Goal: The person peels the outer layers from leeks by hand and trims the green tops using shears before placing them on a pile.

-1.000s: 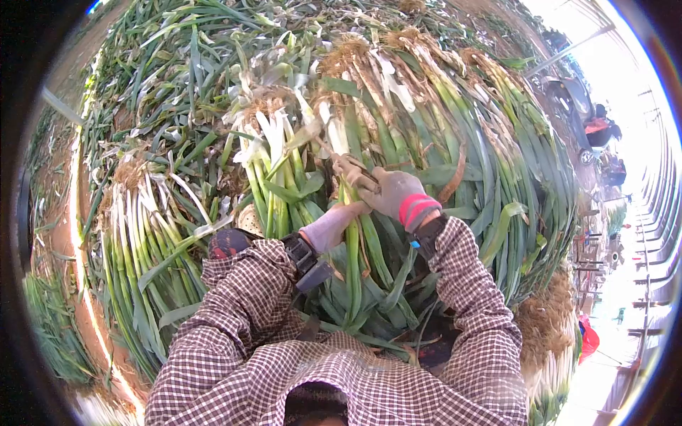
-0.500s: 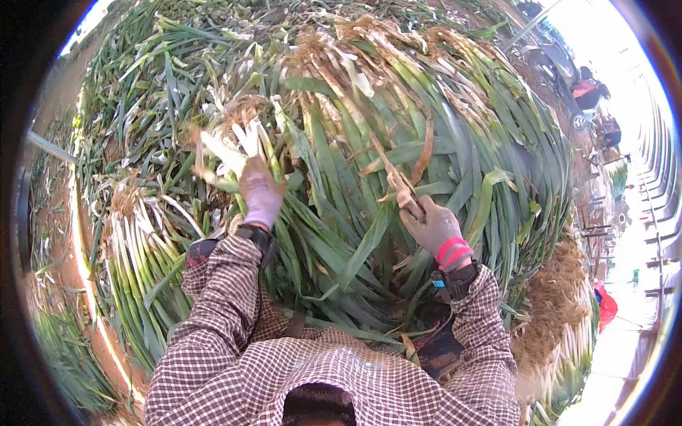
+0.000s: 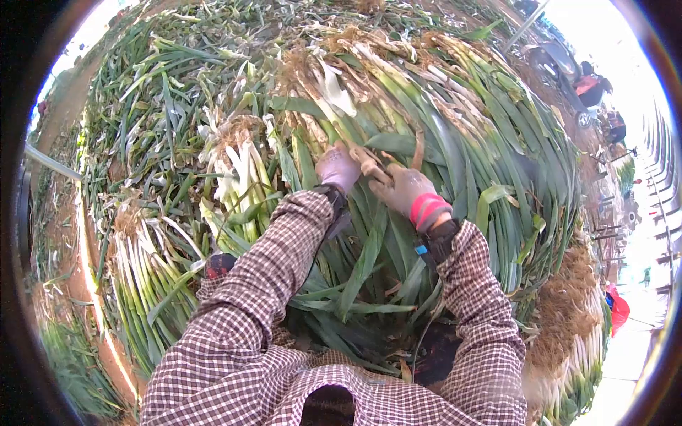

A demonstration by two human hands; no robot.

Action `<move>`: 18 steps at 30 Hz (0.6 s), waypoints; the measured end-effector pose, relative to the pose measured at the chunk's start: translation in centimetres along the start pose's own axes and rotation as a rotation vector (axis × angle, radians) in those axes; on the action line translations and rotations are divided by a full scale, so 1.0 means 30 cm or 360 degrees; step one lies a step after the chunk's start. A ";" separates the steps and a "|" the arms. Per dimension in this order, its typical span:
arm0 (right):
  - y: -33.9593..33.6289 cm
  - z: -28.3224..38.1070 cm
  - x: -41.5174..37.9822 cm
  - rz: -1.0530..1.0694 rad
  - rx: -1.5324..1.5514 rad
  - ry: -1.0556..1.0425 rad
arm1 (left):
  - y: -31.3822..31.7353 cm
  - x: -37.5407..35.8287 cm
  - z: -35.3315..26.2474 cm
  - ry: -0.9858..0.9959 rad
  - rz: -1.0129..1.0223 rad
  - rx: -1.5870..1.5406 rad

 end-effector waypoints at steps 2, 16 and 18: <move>-0.030 0.009 0.058 -0.0110 0.0127 -0.0058 | 0.079 0.120 -0.024 -0.0081 0.0094 -0.0036; -0.219 -0.012 -0.471 -0.0469 0.0500 0.0246 | -0.637 -0.233 -0.067 0.0458 0.0344 -0.1860; -0.256 -0.006 -0.530 -0.0555 0.0489 0.0267 | -0.857 -0.228 -0.071 0.0609 0.0384 -0.1988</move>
Point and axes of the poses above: each hand's wrist, its own x-axis towards the middle knuckle, its own y-axis out of the palm, z = x × y, the point moved 10 cm from there along x, towards the middle knuckle, and after that the axes turned 12 degrees about -y, right-handed, at the moved point
